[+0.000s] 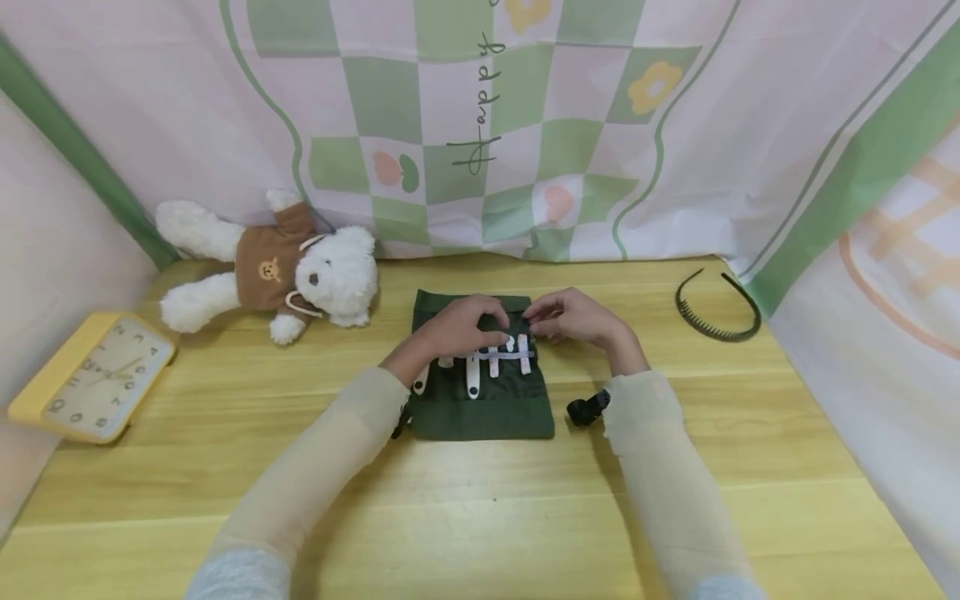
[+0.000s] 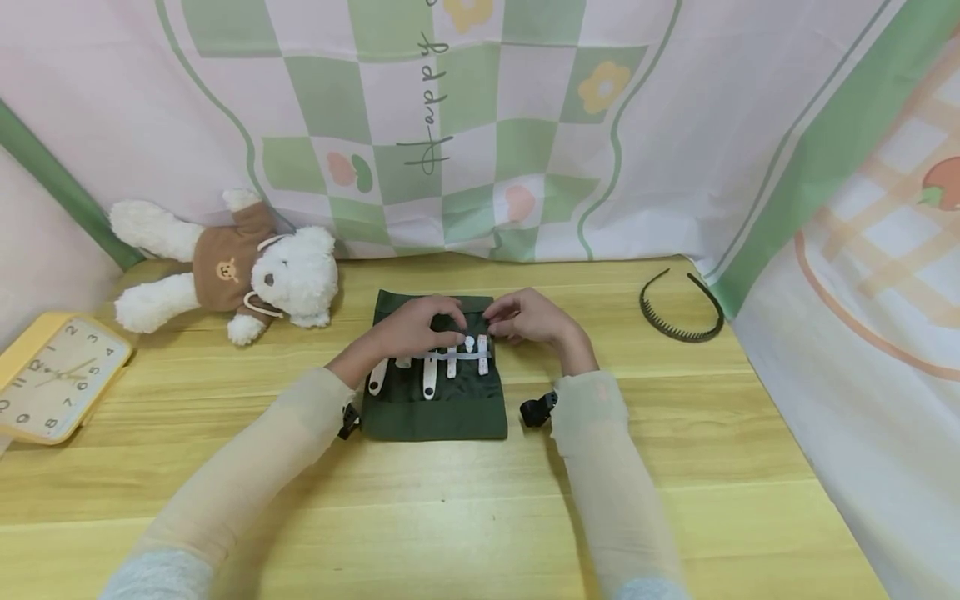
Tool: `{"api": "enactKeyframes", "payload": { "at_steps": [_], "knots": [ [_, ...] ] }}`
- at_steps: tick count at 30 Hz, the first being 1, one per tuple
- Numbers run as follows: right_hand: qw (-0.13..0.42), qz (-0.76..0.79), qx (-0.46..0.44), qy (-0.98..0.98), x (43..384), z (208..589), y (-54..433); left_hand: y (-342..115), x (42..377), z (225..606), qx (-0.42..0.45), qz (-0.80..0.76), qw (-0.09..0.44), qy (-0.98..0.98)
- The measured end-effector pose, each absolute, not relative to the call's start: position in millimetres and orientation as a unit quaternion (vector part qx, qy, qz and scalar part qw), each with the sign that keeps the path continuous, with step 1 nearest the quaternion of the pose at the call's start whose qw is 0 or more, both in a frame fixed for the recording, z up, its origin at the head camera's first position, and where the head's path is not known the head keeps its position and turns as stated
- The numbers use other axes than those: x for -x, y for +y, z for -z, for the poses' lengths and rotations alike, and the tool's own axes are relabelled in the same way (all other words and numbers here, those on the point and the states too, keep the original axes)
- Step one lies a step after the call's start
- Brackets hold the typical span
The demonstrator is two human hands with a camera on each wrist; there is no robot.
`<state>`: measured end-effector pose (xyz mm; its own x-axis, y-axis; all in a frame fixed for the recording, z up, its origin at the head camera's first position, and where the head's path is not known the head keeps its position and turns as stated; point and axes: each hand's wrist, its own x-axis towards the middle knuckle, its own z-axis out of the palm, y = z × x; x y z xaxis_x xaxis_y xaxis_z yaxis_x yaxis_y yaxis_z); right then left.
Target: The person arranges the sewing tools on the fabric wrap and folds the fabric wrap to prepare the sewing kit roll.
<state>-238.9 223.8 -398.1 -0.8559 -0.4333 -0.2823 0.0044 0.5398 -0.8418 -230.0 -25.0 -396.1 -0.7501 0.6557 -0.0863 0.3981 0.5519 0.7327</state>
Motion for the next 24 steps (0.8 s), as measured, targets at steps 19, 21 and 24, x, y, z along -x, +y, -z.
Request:
{"api": "enactKeyframes", "payload": {
  "at_steps": [19,21,24],
  "knots": [
    [0.254,0.452,0.148,0.842,224.6,397.4,250.4,-76.7,244.7,383.2,-0.232,-0.391,0.092,0.886],
    [0.258,0.454,0.150,0.840,223.7,396.9,252.0,-79.3,245.1,383.3,-0.231,-0.391,0.092,0.886],
    [0.263,0.456,0.150,0.837,221.5,395.5,253.4,-82.1,245.3,382.7,-0.228,-0.391,0.089,0.887]
  ]
}}
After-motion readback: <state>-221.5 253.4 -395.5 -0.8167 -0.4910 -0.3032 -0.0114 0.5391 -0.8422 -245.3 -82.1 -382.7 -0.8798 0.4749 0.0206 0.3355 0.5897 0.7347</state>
